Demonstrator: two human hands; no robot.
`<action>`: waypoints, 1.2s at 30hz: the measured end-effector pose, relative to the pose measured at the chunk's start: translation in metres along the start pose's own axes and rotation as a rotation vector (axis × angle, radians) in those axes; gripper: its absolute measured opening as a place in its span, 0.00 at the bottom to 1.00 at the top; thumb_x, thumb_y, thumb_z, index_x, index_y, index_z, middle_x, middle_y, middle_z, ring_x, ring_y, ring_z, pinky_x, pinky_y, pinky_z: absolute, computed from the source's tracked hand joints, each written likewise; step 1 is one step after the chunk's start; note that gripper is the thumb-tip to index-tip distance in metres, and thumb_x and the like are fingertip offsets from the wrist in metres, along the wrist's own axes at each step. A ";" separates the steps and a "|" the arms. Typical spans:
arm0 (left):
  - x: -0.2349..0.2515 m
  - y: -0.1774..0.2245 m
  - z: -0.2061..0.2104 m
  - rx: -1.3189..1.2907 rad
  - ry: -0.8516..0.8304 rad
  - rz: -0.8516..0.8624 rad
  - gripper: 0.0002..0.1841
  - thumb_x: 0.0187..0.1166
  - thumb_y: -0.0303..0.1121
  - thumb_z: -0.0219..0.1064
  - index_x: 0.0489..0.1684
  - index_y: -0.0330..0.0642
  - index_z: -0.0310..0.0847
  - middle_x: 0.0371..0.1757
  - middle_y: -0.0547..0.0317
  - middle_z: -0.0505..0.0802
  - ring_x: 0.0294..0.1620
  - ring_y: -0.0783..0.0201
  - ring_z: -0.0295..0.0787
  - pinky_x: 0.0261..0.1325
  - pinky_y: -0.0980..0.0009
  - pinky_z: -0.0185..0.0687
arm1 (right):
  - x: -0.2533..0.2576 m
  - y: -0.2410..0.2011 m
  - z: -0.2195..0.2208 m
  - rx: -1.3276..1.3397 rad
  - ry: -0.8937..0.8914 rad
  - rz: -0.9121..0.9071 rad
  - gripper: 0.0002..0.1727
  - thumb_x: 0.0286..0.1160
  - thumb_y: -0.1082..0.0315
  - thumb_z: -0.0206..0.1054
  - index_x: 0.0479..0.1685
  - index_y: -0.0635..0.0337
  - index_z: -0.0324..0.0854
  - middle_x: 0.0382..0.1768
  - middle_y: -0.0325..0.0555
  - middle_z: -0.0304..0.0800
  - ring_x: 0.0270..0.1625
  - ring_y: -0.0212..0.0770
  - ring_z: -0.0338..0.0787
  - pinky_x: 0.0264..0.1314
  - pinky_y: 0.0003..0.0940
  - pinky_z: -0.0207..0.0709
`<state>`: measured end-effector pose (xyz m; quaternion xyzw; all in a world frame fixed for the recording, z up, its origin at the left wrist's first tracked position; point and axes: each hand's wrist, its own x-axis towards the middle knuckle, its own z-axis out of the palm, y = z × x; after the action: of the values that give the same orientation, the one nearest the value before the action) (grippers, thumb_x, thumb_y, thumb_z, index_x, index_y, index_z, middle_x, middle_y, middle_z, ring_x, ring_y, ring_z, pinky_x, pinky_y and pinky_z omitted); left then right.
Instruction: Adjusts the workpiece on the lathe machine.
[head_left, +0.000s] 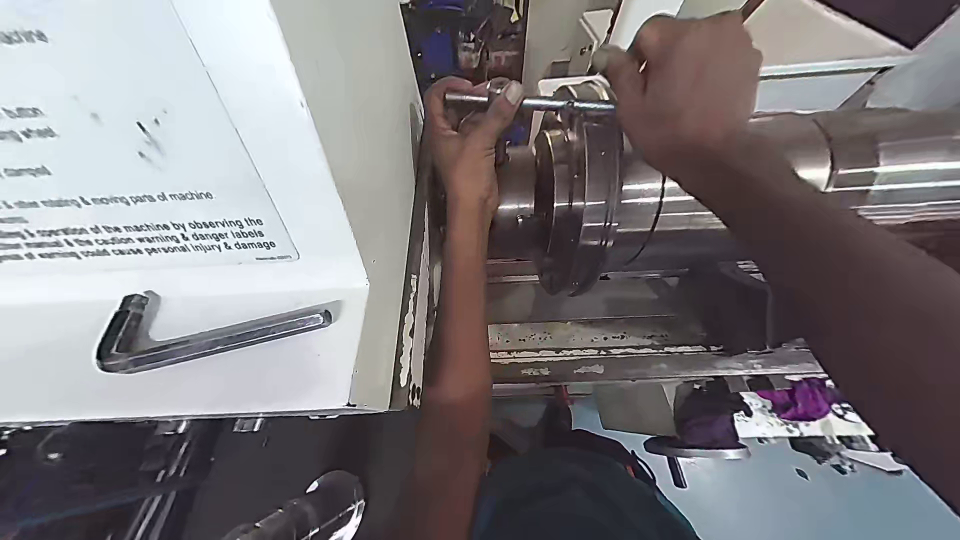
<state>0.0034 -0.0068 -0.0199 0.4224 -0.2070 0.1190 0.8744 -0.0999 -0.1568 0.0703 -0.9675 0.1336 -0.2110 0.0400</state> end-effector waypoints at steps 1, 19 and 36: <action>0.000 0.000 -0.001 0.003 -0.006 0.007 0.27 0.63 0.16 0.78 0.57 0.34 0.67 0.45 0.48 0.87 0.45 0.60 0.89 0.51 0.64 0.90 | -0.001 0.001 0.002 0.033 -0.004 -0.045 0.37 0.88 0.35 0.45 0.51 0.64 0.82 0.47 0.68 0.89 0.54 0.72 0.89 0.49 0.76 0.74; -0.009 0.012 0.009 0.257 -0.044 -0.051 0.38 0.54 0.12 0.81 0.63 0.40 0.61 0.46 0.49 0.90 0.42 0.59 0.92 0.42 0.64 0.91 | 0.010 0.006 0.001 0.228 0.190 0.043 0.36 0.92 0.40 0.44 0.25 0.63 0.76 0.23 0.59 0.83 0.33 0.64 0.88 0.29 0.62 0.73; -0.013 0.018 0.004 0.166 -0.041 -0.122 0.35 0.71 0.15 0.73 0.76 0.47 0.60 0.53 0.54 0.90 0.44 0.64 0.91 0.45 0.66 0.88 | 0.014 0.013 -0.005 0.117 -0.141 -0.416 0.16 0.84 0.51 0.66 0.45 0.54 0.88 0.44 0.51 0.84 0.46 0.55 0.89 0.41 0.60 0.82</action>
<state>-0.0162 0.0007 -0.0113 0.5077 -0.1879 0.0738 0.8375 -0.0932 -0.1734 0.0788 -0.9826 -0.0842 -0.1541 0.0607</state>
